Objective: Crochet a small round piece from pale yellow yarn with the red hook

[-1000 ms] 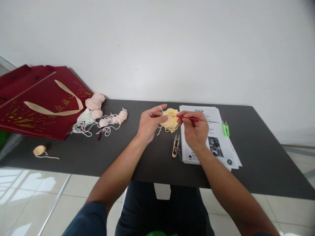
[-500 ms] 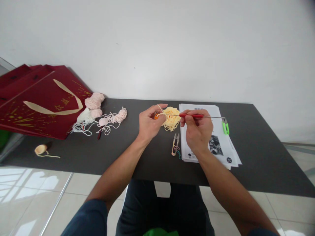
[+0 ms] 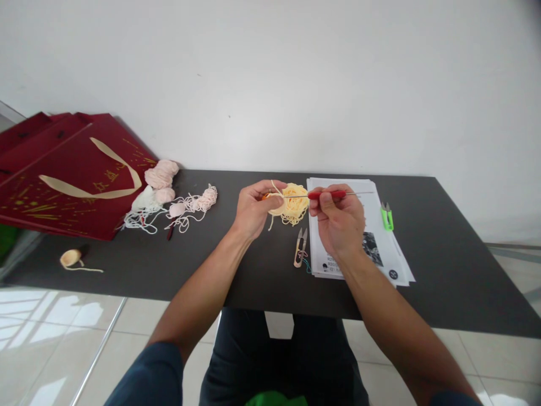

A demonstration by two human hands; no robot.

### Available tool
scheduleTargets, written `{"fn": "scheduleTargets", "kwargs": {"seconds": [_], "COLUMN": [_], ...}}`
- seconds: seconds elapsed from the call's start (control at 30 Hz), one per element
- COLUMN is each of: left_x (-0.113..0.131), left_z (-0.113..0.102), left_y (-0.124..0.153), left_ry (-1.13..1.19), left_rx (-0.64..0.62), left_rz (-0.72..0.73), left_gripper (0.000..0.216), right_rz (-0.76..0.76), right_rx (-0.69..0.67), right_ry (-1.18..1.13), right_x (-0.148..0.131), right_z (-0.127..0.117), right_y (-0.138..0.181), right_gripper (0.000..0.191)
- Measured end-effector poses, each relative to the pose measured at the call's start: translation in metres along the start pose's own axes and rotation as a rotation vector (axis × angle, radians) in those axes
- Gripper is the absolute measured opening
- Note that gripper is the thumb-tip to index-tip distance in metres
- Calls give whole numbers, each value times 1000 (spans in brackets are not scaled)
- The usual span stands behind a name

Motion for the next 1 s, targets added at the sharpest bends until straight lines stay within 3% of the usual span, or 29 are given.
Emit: {"fn": "scheduleTargets", "kwargs": {"seconds": [0.23, 0.43, 0.73, 0.87, 1.0], "left_x": [-7, -5, -2, -6, -9], "left_z": [3, 2, 0, 0, -1], "left_y": [4, 6, 6, 5, 6], "left_ry": [-38, -102, -61, 18, 82], "left_rx": [24, 56, 122, 129, 161], "left_rz": [19, 87, 150, 101, 56], "left_gripper": [19, 33, 35, 48, 53], "right_rz": [88, 132, 133, 24, -206], "right_rx": [23, 68, 57, 76, 121], "right_ry": [-42, -20, -41, 96, 389], "right_x": [11, 17, 21, 13, -2], "right_z": [8, 9, 11, 12, 14], "right_y": [5, 7, 9, 14, 27], "right_gripper": [20, 22, 21, 17, 14]}}
Point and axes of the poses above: each hand's wrist, its own y-axis away from the middle knuckle, its own z-axis out of the palm, x = y × z, the point moved 6 cm from there along -y, towards the middle knuckle, and after that the axes turned 13 degrees about y, right-handed, at the moved point
